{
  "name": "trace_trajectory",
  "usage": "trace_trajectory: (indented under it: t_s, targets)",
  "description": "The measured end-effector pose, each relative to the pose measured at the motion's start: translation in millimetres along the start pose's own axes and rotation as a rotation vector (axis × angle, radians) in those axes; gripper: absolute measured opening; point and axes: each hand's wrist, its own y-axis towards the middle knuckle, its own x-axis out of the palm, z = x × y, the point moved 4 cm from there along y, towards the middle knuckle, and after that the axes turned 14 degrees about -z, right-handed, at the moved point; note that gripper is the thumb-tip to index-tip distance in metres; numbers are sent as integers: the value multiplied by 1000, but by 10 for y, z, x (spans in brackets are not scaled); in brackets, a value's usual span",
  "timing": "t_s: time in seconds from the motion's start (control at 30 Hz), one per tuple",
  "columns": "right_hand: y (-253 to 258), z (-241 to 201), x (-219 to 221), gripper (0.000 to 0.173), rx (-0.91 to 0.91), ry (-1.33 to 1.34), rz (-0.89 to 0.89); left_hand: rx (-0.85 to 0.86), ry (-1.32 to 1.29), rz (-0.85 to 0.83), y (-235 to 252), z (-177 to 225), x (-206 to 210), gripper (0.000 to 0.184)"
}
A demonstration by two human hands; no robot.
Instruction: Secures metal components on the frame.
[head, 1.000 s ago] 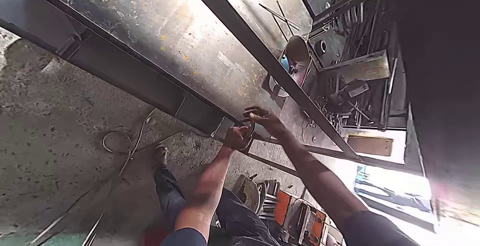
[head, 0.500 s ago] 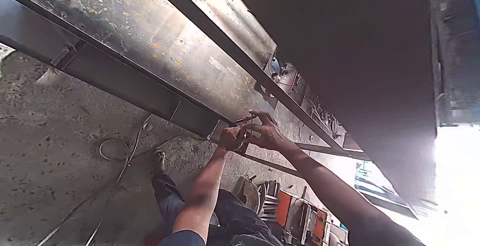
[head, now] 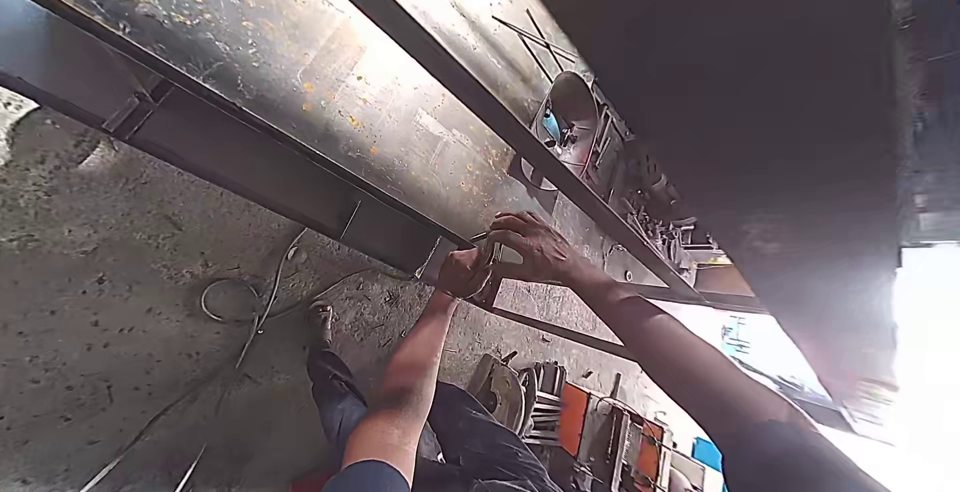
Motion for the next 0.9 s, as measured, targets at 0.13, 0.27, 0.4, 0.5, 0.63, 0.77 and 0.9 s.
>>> trace_trajectory:
  t_s: [0.13, 0.27, 0.4, 0.5, 0.63, 0.77, 0.9]
  targets:
    - [264, -27, -541, 67, 222, 114, -235, -66, -37, -10, -4, 28, -39, 29]
    - [290, -97, -512, 73, 233, 230, -320, -100, -88, -23, -13, 60, -66, 27]
    - [140, -30, -84, 57, 80, 70, -122, -56, -12, -7, -4, 109, -79, 38]
    - [187, -39, -149, 51, 38, 27, -86, -73, -21, -38, -10, 80, -89, 31]
    - [366, -230, -521, 63, 109, 145, -314, -76, -10, -71, -12, 58, -57, 31]
    - [307, -212, -469, 77, 175, 250, -236, -86, -23, -81, 0, 45, -62, 33]
    - [294, -145, -451, 66, 251, 401, -155, 24, -60, 57, -1, 16, -29, 35]
